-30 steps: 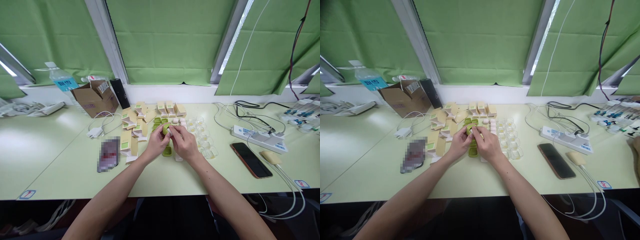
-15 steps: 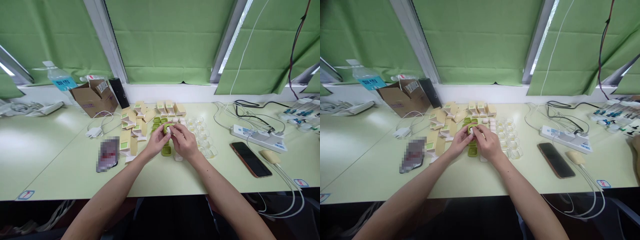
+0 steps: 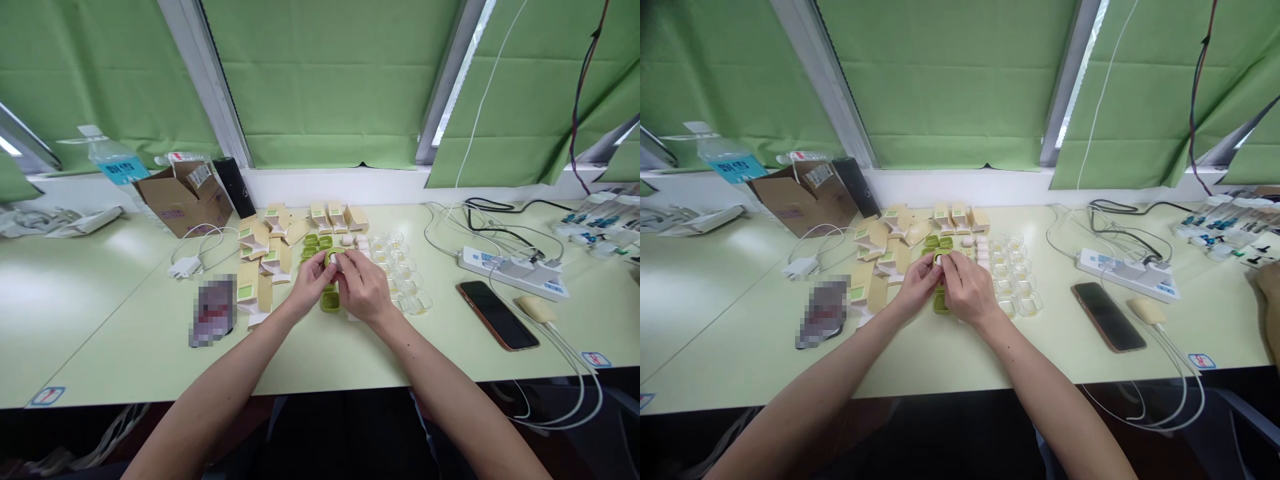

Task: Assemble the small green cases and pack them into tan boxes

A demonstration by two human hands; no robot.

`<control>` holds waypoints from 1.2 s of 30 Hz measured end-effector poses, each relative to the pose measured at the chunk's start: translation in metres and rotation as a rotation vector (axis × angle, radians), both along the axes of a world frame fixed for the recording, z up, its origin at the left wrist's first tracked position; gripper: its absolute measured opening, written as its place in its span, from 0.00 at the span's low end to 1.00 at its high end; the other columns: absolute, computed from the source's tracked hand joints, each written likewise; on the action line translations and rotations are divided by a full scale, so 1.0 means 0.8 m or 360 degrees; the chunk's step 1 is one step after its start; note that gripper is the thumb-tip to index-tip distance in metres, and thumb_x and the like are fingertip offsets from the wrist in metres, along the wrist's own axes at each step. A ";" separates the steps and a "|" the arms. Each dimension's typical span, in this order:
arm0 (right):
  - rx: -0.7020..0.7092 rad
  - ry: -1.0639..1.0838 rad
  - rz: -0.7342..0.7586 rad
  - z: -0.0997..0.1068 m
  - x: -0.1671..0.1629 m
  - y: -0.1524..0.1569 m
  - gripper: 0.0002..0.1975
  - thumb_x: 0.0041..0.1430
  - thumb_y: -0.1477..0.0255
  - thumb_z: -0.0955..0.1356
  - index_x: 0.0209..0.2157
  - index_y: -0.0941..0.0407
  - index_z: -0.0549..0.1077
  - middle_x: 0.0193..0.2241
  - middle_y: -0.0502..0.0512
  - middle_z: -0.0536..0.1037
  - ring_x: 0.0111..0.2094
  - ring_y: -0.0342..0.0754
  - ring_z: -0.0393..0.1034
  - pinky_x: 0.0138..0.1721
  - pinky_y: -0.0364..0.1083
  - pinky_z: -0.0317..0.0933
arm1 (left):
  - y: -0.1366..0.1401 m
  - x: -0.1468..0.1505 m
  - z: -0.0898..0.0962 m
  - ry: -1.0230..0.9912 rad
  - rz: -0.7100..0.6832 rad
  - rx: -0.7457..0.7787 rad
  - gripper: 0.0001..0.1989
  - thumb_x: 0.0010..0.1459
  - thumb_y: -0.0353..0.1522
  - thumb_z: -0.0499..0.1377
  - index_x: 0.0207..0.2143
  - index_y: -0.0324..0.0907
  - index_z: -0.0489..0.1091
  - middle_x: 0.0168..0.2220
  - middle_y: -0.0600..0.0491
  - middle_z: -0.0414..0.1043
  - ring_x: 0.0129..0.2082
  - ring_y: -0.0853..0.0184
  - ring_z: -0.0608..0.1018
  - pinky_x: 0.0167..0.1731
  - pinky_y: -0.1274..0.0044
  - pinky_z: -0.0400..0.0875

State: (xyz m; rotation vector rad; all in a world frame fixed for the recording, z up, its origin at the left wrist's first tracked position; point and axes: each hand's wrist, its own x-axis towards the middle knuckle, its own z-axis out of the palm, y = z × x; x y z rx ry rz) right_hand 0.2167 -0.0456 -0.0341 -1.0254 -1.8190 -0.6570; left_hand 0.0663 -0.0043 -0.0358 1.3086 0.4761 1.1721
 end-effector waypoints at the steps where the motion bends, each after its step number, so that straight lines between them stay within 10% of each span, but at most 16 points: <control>1: 0.0004 0.0007 0.0003 0.001 0.000 0.000 0.17 0.71 0.77 0.64 0.57 0.59 0.75 0.47 0.69 0.81 0.44 0.56 0.80 0.39 0.49 0.76 | 0.000 0.000 0.000 -0.0002 0.0006 -0.0004 0.23 0.57 0.47 0.72 0.45 0.40 0.77 0.37 0.51 0.77 0.35 0.68 0.76 0.35 0.80 0.72; 13: -0.0138 0.0270 0.0223 0.002 0.004 0.004 0.20 0.71 0.76 0.64 0.62 0.53 0.69 0.51 0.66 0.77 0.49 0.56 0.78 0.44 0.53 0.79 | 0.000 -0.006 0.007 -0.0252 -0.0289 -0.0219 0.23 0.57 0.42 0.72 0.52 0.41 0.79 0.51 0.44 0.80 0.47 0.62 0.80 0.43 0.75 0.74; 26: -0.0482 0.0720 0.0408 0.037 0.050 -0.015 0.10 0.66 0.75 0.70 0.48 0.51 0.75 0.44 0.55 0.77 0.33 0.46 0.78 0.37 0.50 0.80 | 0.007 -0.011 0.016 -0.0263 -0.0014 -0.0290 0.24 0.51 0.41 0.77 0.48 0.43 0.79 0.43 0.51 0.81 0.40 0.69 0.82 0.41 0.79 0.77; 36: -0.0698 0.0506 -0.0155 0.008 -0.065 -0.003 0.18 0.72 0.75 0.61 0.57 0.55 0.74 0.53 0.64 0.77 0.43 0.53 0.78 0.36 0.47 0.74 | -0.006 0.040 0.007 -0.0321 0.0684 -0.0354 0.13 0.63 0.42 0.65 0.44 0.45 0.71 0.37 0.54 0.74 0.37 0.68 0.77 0.42 0.76 0.73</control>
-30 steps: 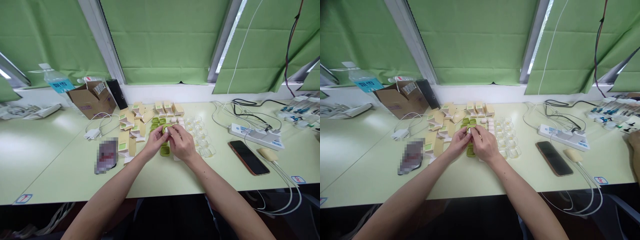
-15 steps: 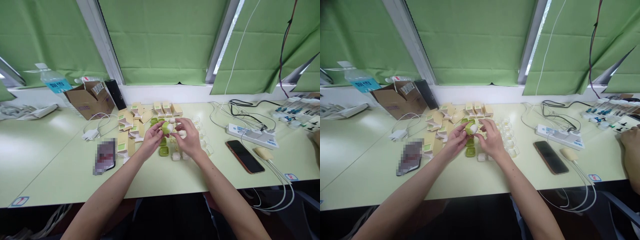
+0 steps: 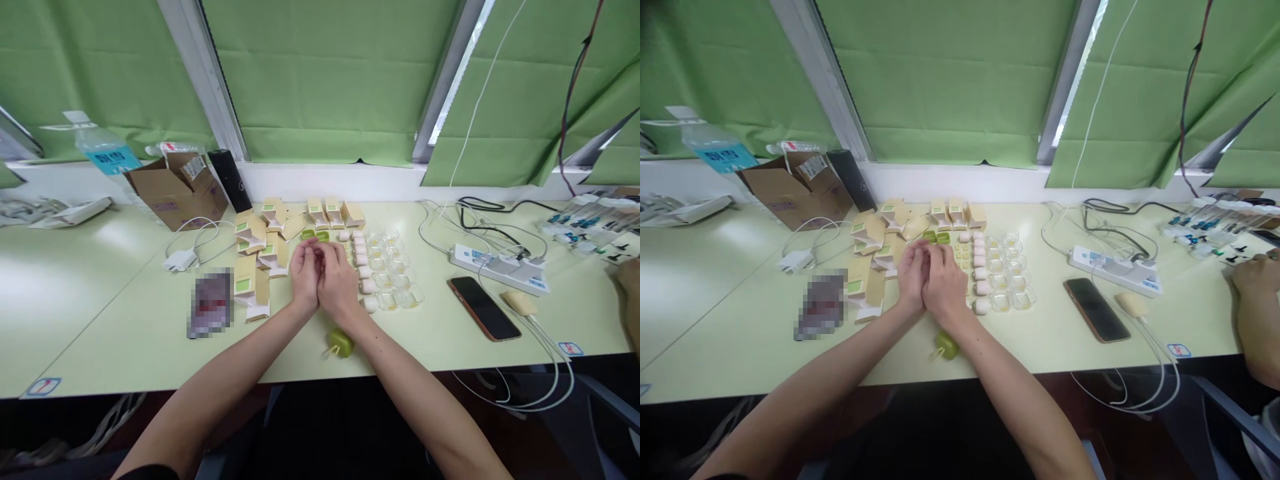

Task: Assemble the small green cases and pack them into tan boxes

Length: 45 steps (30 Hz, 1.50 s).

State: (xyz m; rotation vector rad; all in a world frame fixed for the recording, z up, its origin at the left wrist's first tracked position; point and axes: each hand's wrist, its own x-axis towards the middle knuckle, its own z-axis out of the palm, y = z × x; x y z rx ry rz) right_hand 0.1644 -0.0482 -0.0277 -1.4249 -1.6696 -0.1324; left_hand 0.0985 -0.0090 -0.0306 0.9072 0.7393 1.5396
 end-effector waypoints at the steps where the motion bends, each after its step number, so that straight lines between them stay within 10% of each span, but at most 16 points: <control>1: 0.0036 -0.0013 -0.0055 -0.002 -0.004 0.003 0.17 0.72 0.73 0.61 0.57 0.56 0.74 0.54 0.66 0.77 0.43 0.54 0.77 0.35 0.48 0.73 | 0.000 -0.004 0.002 0.0026 0.0165 0.0040 0.13 0.64 0.43 0.63 0.45 0.46 0.69 0.38 0.54 0.73 0.37 0.68 0.76 0.41 0.75 0.72; 6: 0.0352 -0.0190 0.0078 -0.016 0.008 0.004 0.18 0.69 0.78 0.60 0.53 0.55 0.75 0.50 0.65 0.78 0.50 0.56 0.76 0.44 0.49 0.72 | -0.074 -0.074 0.008 0.0909 0.0690 0.0761 0.15 0.66 0.45 0.61 0.47 0.47 0.69 0.50 0.47 0.70 0.52 0.56 0.73 0.57 0.64 0.67; 8: 0.0419 -0.0079 0.0100 -0.015 0.017 0.003 0.19 0.68 0.79 0.59 0.54 0.55 0.74 0.48 0.65 0.78 0.50 0.55 0.76 0.45 0.50 0.72 | -0.121 -0.105 0.005 0.1399 0.0410 0.1122 0.16 0.61 0.45 0.65 0.47 0.47 0.71 0.47 0.46 0.71 0.50 0.52 0.73 0.56 0.59 0.68; 11: 0.0451 0.0215 0.0015 -0.006 0.025 0.004 0.19 0.69 0.78 0.57 0.55 0.56 0.71 0.47 0.64 0.77 0.49 0.55 0.75 0.46 0.52 0.71 | -0.157 -0.126 -0.003 0.2092 -0.0120 0.1036 0.24 0.62 0.38 0.66 0.59 0.46 0.69 0.53 0.42 0.71 0.52 0.51 0.73 0.53 0.58 0.70; 18: 0.0498 0.0614 -0.0134 0.018 0.054 -0.003 0.12 0.71 0.72 0.60 0.51 0.53 0.70 0.42 0.58 0.76 0.33 0.49 0.71 0.31 0.47 0.67 | -0.139 -0.098 -0.003 0.2428 -0.0682 0.1186 0.17 0.61 0.31 0.65 0.53 0.44 0.73 0.51 0.43 0.75 0.50 0.50 0.75 0.48 0.58 0.70; 23: 0.0560 0.0730 -0.0238 0.029 0.110 -0.019 0.10 0.71 0.70 0.62 0.50 0.53 0.70 0.40 0.56 0.75 0.32 0.47 0.69 0.27 0.45 0.63 | -0.126 -0.095 0.015 0.2030 -0.0681 0.1089 0.13 0.63 0.30 0.63 0.50 0.44 0.75 0.49 0.44 0.77 0.49 0.55 0.77 0.51 0.61 0.75; 31: 0.0515 0.0711 -0.0437 0.014 0.184 -0.039 0.08 0.68 0.69 0.65 0.46 0.53 0.72 0.36 0.52 0.77 0.31 0.46 0.70 0.27 0.44 0.62 | -0.019 -0.056 0.074 0.0630 -0.0371 0.0260 0.21 0.54 0.41 0.75 0.46 0.40 0.80 0.45 0.47 0.82 0.44 0.61 0.81 0.48 0.70 0.78; 37: 0.0338 0.0144 -0.0203 0.001 0.191 -0.078 0.05 0.66 0.74 0.66 0.38 0.54 0.75 0.33 0.54 0.78 0.32 0.50 0.70 0.34 0.49 0.64 | 0.039 -0.034 0.052 -0.0097 -0.0551 -0.0096 0.17 0.50 0.36 0.78 0.36 0.38 0.76 0.38 0.50 0.81 0.41 0.66 0.83 0.50 0.72 0.80; 45: -0.0141 -0.0783 -0.0019 -0.019 0.188 -0.121 0.06 0.59 0.79 0.71 0.36 0.54 0.79 0.46 0.62 0.77 0.48 0.60 0.65 0.43 0.56 0.61 | 0.031 -0.036 0.016 -0.0313 -0.0638 -0.0226 0.13 0.55 0.32 0.75 0.34 0.39 0.74 0.41 0.49 0.82 0.47 0.64 0.84 0.59 0.69 0.79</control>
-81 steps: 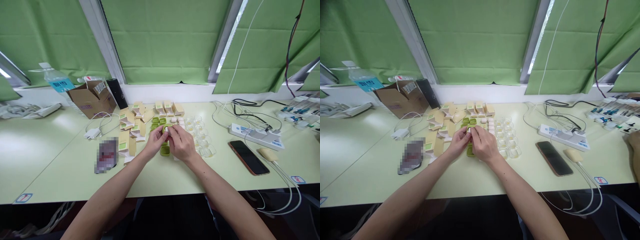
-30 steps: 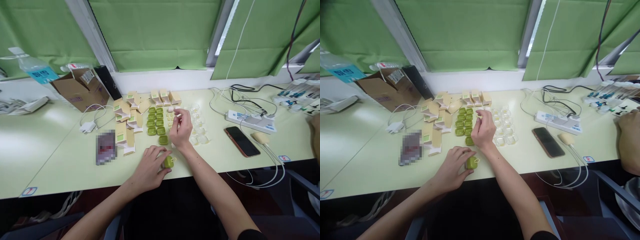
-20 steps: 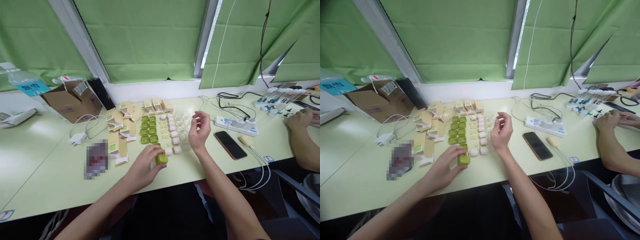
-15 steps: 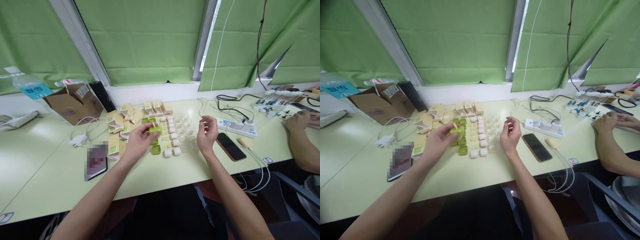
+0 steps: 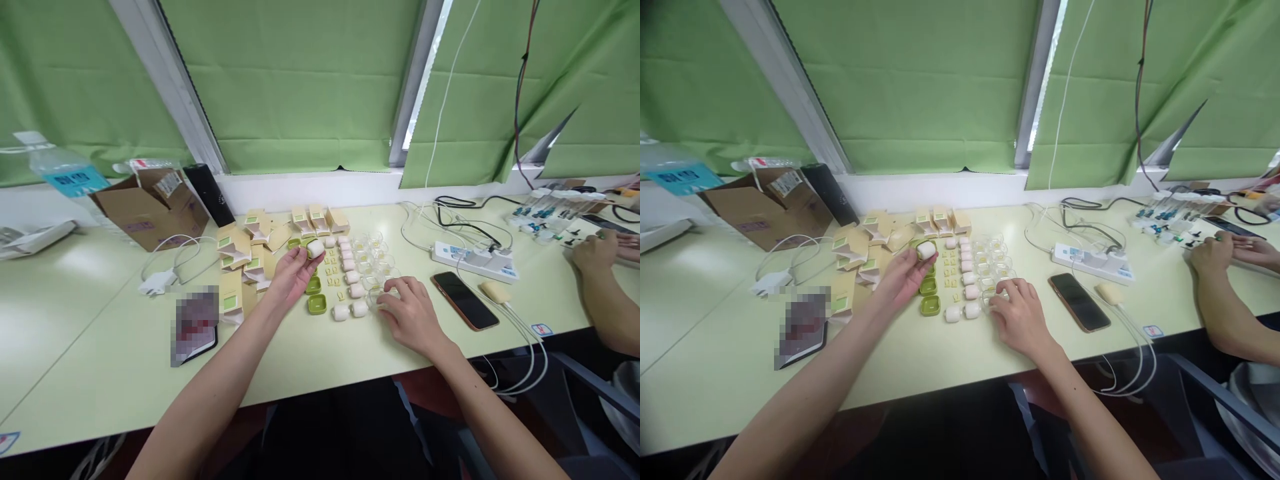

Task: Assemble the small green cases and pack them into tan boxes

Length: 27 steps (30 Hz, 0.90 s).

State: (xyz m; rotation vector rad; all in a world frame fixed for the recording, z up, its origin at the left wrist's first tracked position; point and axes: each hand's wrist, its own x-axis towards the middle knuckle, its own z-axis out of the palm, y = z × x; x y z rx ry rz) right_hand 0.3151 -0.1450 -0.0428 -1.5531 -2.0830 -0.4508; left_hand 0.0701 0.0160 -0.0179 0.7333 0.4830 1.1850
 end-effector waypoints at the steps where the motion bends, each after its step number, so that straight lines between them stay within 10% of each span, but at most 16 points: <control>1: -0.0022 -0.0011 -0.0004 -0.002 0.001 0.001 0.07 0.59 0.80 0.70 0.34 0.54 0.79 0.46 0.62 0.77 0.48 0.60 0.64 0.43 0.56 0.61 | 0.000 0.000 -0.002 -0.0024 -0.0017 -0.0002 0.14 0.54 0.32 0.76 0.34 0.39 0.74 0.42 0.48 0.82 0.47 0.64 0.84 0.59 0.70 0.79; 7: -0.0028 0.0271 0.0160 0.025 0.010 0.000 0.08 0.64 0.78 0.69 0.34 0.52 0.77 0.46 0.61 0.77 0.50 0.61 0.67 0.48 0.61 0.66 | -0.006 -0.001 -0.004 -0.0113 -0.0086 0.0059 0.19 0.49 0.34 0.79 0.38 0.39 0.75 0.48 0.47 0.83 0.50 0.62 0.85 0.62 0.69 0.77; 15: -0.0282 0.1551 0.0652 0.080 -0.010 0.049 0.08 0.71 0.62 0.69 0.39 0.50 0.69 0.59 0.61 0.77 0.64 0.58 0.70 0.56 0.58 0.72 | -0.010 -0.002 -0.007 -0.0042 -0.0018 0.0216 0.22 0.53 0.37 0.77 0.46 0.40 0.74 0.52 0.46 0.81 0.55 0.59 0.83 0.64 0.65 0.73; 27: -0.0550 0.2538 0.0934 0.040 -0.077 0.154 0.29 0.50 0.59 0.82 0.50 0.48 0.72 0.43 0.53 0.83 0.40 0.47 0.77 0.37 0.46 0.75 | 0.008 -0.010 -0.012 0.0119 0.0366 0.0512 0.27 0.49 0.41 0.78 0.48 0.45 0.75 0.48 0.50 0.81 0.49 0.66 0.82 0.51 0.78 0.76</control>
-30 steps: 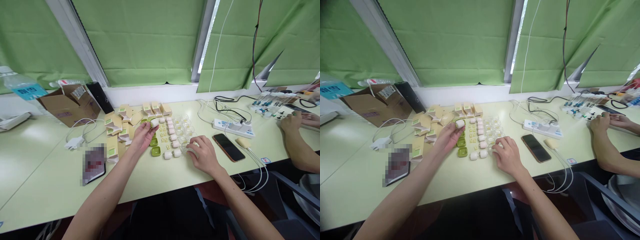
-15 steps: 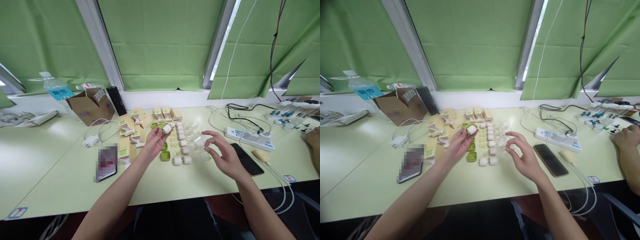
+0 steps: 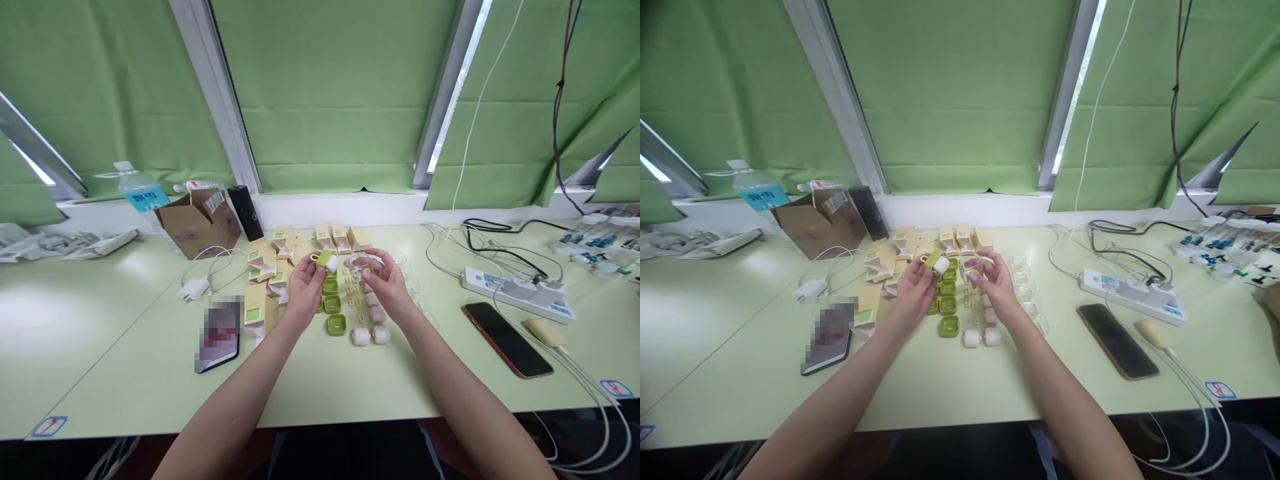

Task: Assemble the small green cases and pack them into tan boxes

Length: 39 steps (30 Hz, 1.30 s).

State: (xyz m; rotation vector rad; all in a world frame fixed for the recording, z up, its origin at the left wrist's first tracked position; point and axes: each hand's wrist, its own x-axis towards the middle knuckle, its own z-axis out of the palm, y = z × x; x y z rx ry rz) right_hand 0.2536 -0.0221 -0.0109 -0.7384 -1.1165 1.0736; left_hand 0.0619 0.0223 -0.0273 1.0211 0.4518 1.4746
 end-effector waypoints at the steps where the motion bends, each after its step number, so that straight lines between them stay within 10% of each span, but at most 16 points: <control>1: -0.0034 -0.0005 0.0039 -0.004 0.000 -0.002 0.30 0.49 0.59 0.83 0.50 0.49 0.73 0.44 0.53 0.83 0.42 0.49 0.77 0.38 0.47 0.76 | -0.001 0.001 0.001 0.0043 0.0012 0.0047 0.27 0.49 0.42 0.78 0.48 0.45 0.75 0.49 0.50 0.81 0.50 0.66 0.82 0.52 0.77 0.76; 39: -0.0128 0.0049 0.0372 -0.011 -0.010 -0.015 0.25 0.53 0.58 0.81 0.50 0.51 0.79 0.45 0.56 0.85 0.39 0.49 0.80 0.38 0.47 0.75 | -0.024 -0.007 0.010 0.0613 -0.0163 0.0460 0.23 0.59 0.42 0.71 0.53 0.42 0.76 0.57 0.40 0.78 0.60 0.53 0.79 0.62 0.63 0.72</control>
